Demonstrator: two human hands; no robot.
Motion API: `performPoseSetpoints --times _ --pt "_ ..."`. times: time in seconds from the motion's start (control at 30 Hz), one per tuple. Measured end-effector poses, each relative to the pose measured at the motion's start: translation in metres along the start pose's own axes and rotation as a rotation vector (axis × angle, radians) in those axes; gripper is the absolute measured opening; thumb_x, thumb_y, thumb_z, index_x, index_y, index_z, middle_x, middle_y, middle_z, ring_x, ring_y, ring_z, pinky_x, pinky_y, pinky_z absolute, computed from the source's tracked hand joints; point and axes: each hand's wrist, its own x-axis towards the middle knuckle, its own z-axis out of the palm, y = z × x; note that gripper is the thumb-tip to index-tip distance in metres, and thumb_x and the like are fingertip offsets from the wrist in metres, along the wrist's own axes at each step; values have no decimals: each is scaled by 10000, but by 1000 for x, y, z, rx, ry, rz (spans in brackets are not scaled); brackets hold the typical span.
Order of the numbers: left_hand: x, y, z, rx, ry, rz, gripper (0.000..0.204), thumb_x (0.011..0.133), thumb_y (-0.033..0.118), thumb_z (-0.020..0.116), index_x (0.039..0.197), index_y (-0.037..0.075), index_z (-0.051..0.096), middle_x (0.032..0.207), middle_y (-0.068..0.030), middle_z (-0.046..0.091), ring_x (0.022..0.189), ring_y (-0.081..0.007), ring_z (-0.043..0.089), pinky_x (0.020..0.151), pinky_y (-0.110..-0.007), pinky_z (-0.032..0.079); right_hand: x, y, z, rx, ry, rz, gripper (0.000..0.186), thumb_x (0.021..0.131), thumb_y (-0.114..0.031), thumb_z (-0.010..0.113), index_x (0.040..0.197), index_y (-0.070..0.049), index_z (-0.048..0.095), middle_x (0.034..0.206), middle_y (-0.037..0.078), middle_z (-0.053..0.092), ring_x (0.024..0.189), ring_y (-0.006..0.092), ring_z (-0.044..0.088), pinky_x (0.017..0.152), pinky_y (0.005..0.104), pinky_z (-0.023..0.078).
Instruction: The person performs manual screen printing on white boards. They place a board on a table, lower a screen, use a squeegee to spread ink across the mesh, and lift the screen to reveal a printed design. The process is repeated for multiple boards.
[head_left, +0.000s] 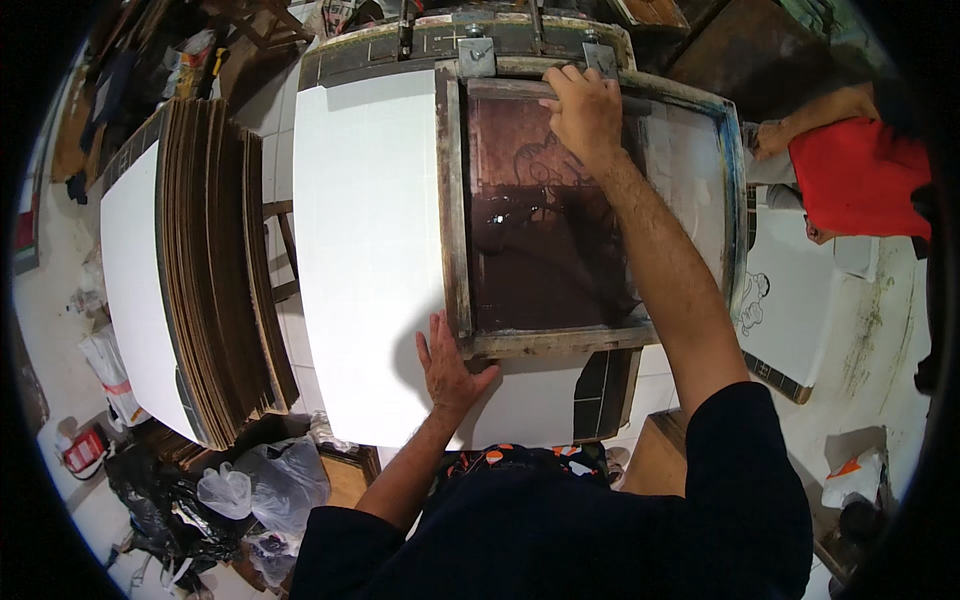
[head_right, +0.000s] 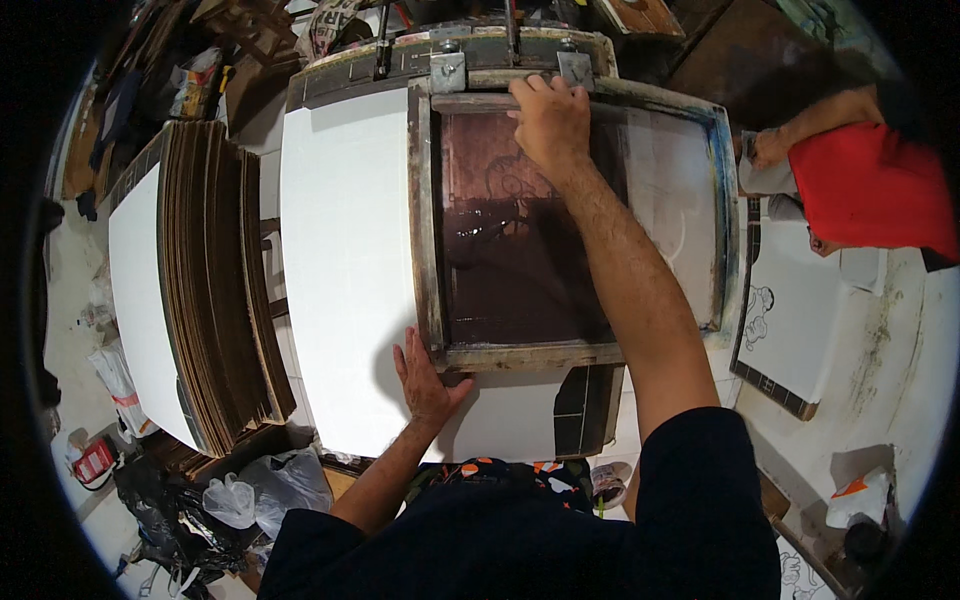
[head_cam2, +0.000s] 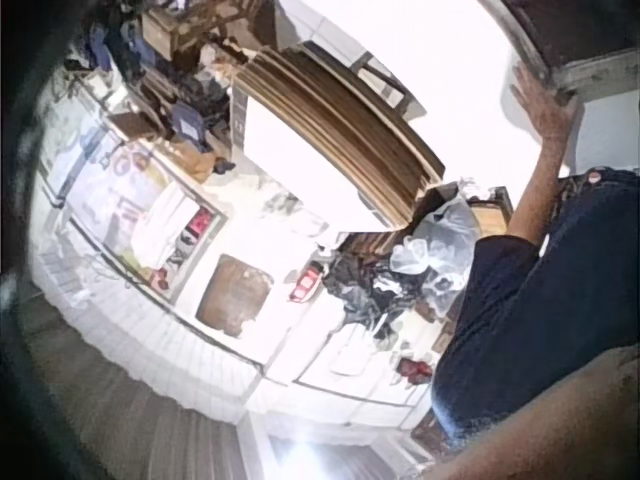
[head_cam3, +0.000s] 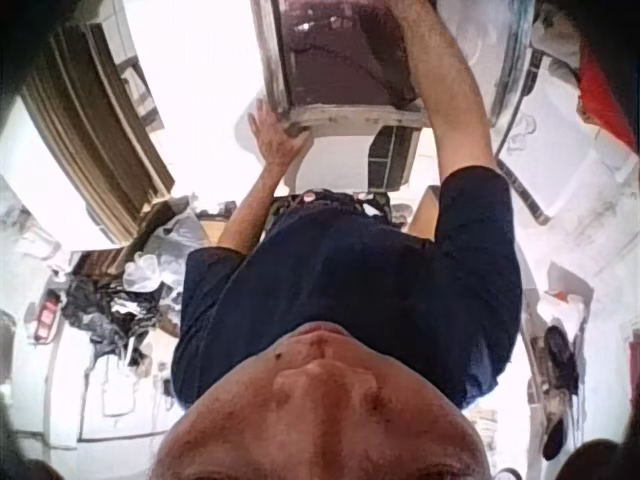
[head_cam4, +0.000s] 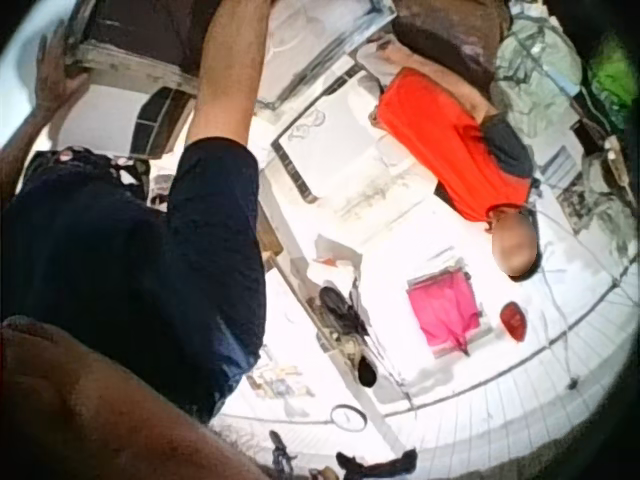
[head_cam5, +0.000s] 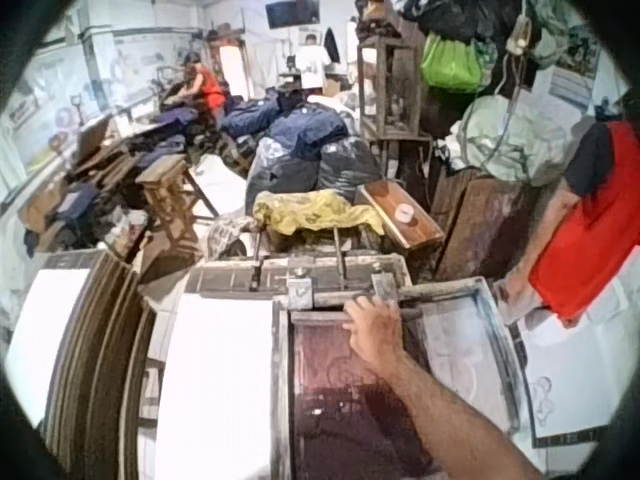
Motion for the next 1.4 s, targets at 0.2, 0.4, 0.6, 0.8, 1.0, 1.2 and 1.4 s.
performPoseSetpoints --times 0.2,0.4,0.6,0.8,1.0,1.2,1.4 --pt "0 -2 5 11 100 75 1280 718 432 925 1627 -79 184 1674 -283 314 1599 -422 259 1286 -652 144 -112 -61 -56 -33 -185 42 430 726 -103 823 1116 -180 661 1043 25 623 1047 282 604 915 451 451" --pt "2 -1 8 41 124 86 1229 759 413 911 1622 -82 188 1665 -276 329 1597 -409 269 1287 -644 149 -240 -120 -121 17 -282 99 586 607 -81 853 1163 -159 687 1089 15 630 1045 255 591 956 449 431" --pt "5 2 5 23 124 58 1202 778 399 898 1622 -83 190 1663 -266 336 1604 -364 270 1303 -610 132 -269 -123 -120 51 -270 118 549 652 -51 834 1175 -154 705 1140 4 656 1058 235 599 985 463 429" --pt "4 2 5 14 116 57 1189 789 405 889 1625 -77 195 1662 -263 341 1604 -362 269 1308 -602 120 -271 -125 -127 54 -303 97 507 678 -46 832 1164 -140 718 1144 6 671 1066 237 609 986 467 439" --pt "6 3 6 -25 170 82 1173 771 296 895 1634 -65 188 1658 -270 344 1594 -381 287 1306 -612 117 -265 -130 -130 46 -278 100 523 670 -50 845 1171 -125 713 1111 12 671 1060 249 610 996 481 438" --pt "11 14 -5 -316 147 -82 1058 780 77 802 1649 -53 213 1569 -296 482 1481 -427 465 1303 -641 61 -230 -122 -143 55 -274 135 452 703 -93 833 1134 -132 704 1039 35 666 1015 296 609 950 464 430" --pt "10 21 -19 -539 90 -141 1031 784 -51 735 1663 -48 196 1440 -300 616 1333 -426 624 1295 -659 43 -188 -95 -150 226 -325 117 289 837 -138 790 1105 -105 686 990 53 694 955 313 616 841 465 411"
